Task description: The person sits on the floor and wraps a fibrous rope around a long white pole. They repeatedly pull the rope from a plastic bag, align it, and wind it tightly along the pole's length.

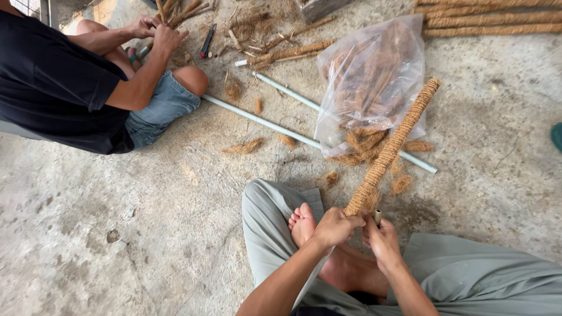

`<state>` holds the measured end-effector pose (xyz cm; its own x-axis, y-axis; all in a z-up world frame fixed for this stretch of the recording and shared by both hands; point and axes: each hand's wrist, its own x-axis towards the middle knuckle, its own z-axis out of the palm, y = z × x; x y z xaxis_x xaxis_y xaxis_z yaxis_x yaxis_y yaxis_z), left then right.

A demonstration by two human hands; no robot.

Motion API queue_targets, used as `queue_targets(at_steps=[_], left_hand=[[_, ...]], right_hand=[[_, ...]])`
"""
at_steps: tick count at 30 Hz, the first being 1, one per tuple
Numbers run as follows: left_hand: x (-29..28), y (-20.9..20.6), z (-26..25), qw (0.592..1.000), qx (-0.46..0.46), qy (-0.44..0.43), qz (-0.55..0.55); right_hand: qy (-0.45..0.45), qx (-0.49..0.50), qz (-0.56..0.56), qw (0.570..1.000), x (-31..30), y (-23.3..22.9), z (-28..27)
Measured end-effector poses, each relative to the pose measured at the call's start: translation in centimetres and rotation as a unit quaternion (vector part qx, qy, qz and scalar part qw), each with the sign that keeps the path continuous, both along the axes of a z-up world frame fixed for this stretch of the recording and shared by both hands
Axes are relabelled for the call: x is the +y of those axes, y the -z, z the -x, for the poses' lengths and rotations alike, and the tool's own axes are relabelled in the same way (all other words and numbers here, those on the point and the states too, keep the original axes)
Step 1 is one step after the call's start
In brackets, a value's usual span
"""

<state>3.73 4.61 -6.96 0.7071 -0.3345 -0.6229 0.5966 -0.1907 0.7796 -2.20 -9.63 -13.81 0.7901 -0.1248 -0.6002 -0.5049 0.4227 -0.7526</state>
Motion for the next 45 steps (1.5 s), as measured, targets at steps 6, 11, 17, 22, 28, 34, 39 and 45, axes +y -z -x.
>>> queue_targets(at_steps=[6,11,17,22,28,34,39,45], left_hand=[[0.1,-6.5,-2.3,0.991,-0.121,0.048,-0.031],[-1.2,-12.5,-5.2,0.973,-0.208,0.086,-0.051],[-2.9,-18.4,-8.2,0.907,-0.383,0.136,-0.106],[-4.4,-20.8,-9.4,0.828,-0.508,0.172,-0.162],[-5.8,-21.6,-9.6,0.798,-0.558,0.160,-0.163],[-6.8,-22.6,-10.6,0.791,-0.601,0.095,-0.055],[-7.4,-23.9,-11.2,0.824,-0.565,0.033,0.001],[-6.4,-24.3,-12.7,0.844,-0.530,-0.040,0.070]], right_hand=[[0.029,-0.139,0.035,0.989,-0.5,-6.8,-2.0],[0.069,-0.222,0.069,0.970,-2.3,-12.7,-5.0],[0.104,-0.285,0.027,0.952,-3.9,-18.3,-7.2],[0.136,-0.297,0.003,0.945,-4.2,-19.9,-7.5],[0.155,-0.322,0.011,0.934,-5.2,-21.0,-7.5],[0.111,-0.375,0.096,0.915,-7.0,-24.4,-8.3],[0.067,-0.403,0.169,0.897,-7.5,-29.1,-9.5],[0.028,-0.420,0.181,0.889,-5.8,-31.9,-12.0]])
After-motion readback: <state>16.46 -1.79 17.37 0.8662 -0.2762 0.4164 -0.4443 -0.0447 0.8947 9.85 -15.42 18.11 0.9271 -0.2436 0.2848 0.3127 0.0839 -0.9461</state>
